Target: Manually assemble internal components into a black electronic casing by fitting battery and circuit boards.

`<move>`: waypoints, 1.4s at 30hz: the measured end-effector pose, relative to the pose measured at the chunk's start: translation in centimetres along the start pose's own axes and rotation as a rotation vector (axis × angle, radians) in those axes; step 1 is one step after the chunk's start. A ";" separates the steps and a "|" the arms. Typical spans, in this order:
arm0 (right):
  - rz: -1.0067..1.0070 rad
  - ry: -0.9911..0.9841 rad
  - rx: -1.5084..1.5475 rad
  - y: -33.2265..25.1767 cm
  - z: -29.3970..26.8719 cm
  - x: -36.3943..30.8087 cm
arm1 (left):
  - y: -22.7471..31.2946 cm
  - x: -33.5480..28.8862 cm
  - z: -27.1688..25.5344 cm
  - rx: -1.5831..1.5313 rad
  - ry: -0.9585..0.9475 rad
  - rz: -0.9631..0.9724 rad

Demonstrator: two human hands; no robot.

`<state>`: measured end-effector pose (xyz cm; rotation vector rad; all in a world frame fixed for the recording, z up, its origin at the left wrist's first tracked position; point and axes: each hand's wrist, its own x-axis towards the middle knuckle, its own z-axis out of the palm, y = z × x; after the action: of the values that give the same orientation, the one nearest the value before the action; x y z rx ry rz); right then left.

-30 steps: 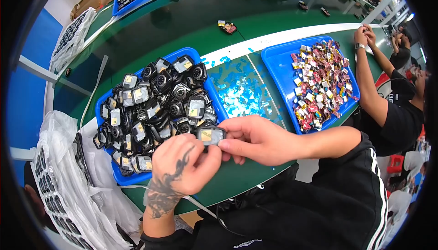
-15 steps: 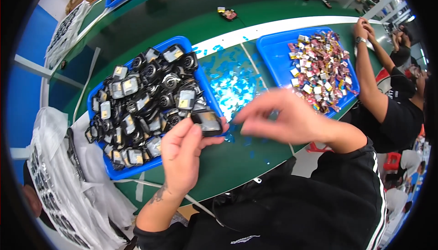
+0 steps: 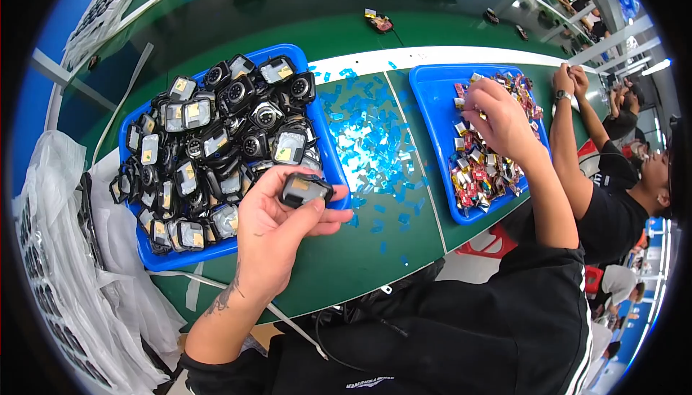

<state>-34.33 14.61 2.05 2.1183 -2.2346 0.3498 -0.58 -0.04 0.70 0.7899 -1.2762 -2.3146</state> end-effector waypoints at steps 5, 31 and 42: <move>0.290 0.410 0.742 -7.7 -0.2 0.1 | -0.5 0.0 0.1 -0.057 0.016 -0.018; 0.332 -0.244 1.351 -15.3 2.4 2.7 | -1.4 -0.4 -0.8 0.887 -0.080 0.545; 0.287 0.164 0.504 -16.4 4.9 2.6 | -2.5 0.2 -0.8 1.344 -0.001 1.141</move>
<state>-17.67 10.47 -0.01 1.8464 -2.5494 1.1636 -0.34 0.63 -1.79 0.1631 -2.3484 -0.4155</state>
